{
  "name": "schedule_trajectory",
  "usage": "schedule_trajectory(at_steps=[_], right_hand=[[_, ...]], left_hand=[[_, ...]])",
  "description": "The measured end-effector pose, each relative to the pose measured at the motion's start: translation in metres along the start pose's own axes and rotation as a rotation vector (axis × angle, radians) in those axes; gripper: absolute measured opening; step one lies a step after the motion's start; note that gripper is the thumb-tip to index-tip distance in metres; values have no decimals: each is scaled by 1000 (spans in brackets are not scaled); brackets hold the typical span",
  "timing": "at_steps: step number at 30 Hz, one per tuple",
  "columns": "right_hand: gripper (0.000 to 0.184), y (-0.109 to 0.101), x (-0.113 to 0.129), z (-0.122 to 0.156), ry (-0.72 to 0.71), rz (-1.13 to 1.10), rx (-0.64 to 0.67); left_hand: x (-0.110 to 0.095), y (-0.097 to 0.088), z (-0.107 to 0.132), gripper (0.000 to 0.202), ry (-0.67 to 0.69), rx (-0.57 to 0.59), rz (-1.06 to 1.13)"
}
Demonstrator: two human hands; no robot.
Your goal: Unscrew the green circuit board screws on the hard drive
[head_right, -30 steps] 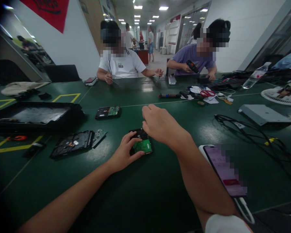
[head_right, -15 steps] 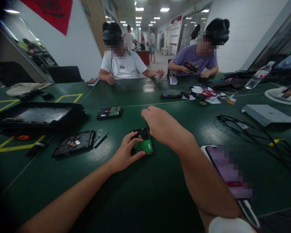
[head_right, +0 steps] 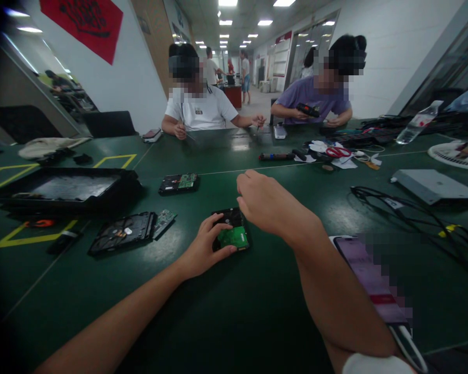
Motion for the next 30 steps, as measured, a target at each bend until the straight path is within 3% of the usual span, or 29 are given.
schedule_trajectory(at_steps=[8, 14, 20, 30], right_hand=[[7, 1, -1, -1, -51, -89, -1], [26, 1, -1, 2, -47, -94, 8], [5, -4, -2, 2, 34, -24, 33], [9, 2, -1, -5, -9, -4, 47]], left_hand=[[-1, -1, -1, 52, -4, -2, -3], [-1, -2, -1, 51, -16, 12, 0], [-2, -1, 0, 51, -6, 1, 16], [-3, -1, 0, 51, -6, -10, 9]])
Point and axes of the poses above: each hand's wrist, its own z-axis away from the middle knuckle, its own y-axis out of the palm, x = y × z, the point moved 5 cm from there along -z, towards the middle knuckle, and after that the axes turned 11 degrees about -y, right-handed, at the moved point
